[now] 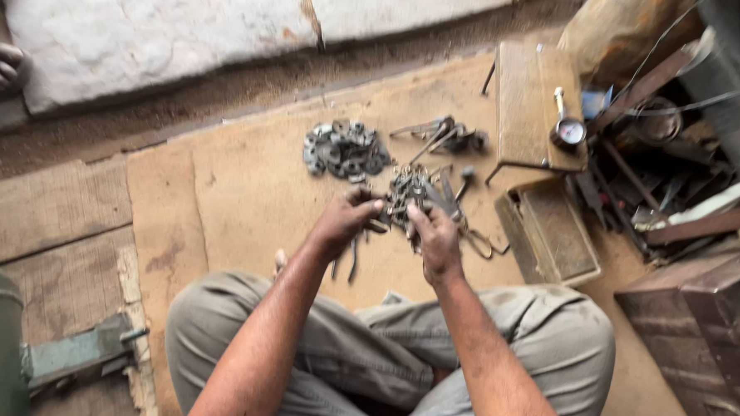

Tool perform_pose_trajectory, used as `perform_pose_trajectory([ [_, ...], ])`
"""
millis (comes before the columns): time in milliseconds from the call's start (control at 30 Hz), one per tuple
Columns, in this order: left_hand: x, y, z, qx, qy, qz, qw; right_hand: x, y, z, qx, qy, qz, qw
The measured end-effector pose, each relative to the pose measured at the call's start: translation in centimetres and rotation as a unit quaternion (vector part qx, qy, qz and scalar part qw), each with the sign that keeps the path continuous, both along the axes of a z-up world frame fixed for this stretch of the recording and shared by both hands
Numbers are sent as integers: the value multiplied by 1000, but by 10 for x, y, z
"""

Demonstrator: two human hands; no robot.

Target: The person picks up and organizes various metal components including bolts, washers, and plates on a workspace while using pliers to manipulate a small pin.

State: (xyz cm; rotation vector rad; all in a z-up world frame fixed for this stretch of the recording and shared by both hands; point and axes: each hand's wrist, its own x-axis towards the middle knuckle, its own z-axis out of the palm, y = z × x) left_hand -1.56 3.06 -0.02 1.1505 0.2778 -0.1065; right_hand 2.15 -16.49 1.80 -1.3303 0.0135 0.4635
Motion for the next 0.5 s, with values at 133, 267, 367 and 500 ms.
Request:
perform_pose_trajectory([
  [133,-4,1,4,-5,-4,-19,1000,-4,2,6,37,17,13,999],
  [267,-2,0,10,-6,-1,-22,1000,-5,3,10,28,-4,16,999],
  [367,-3,-2,14,-5,1,-20,1000,-5,3,7,25,-20,15,999],
  [500,-6,-2,23,-8,29,-26,999,-4,3,1,4,-40,-1,999],
])
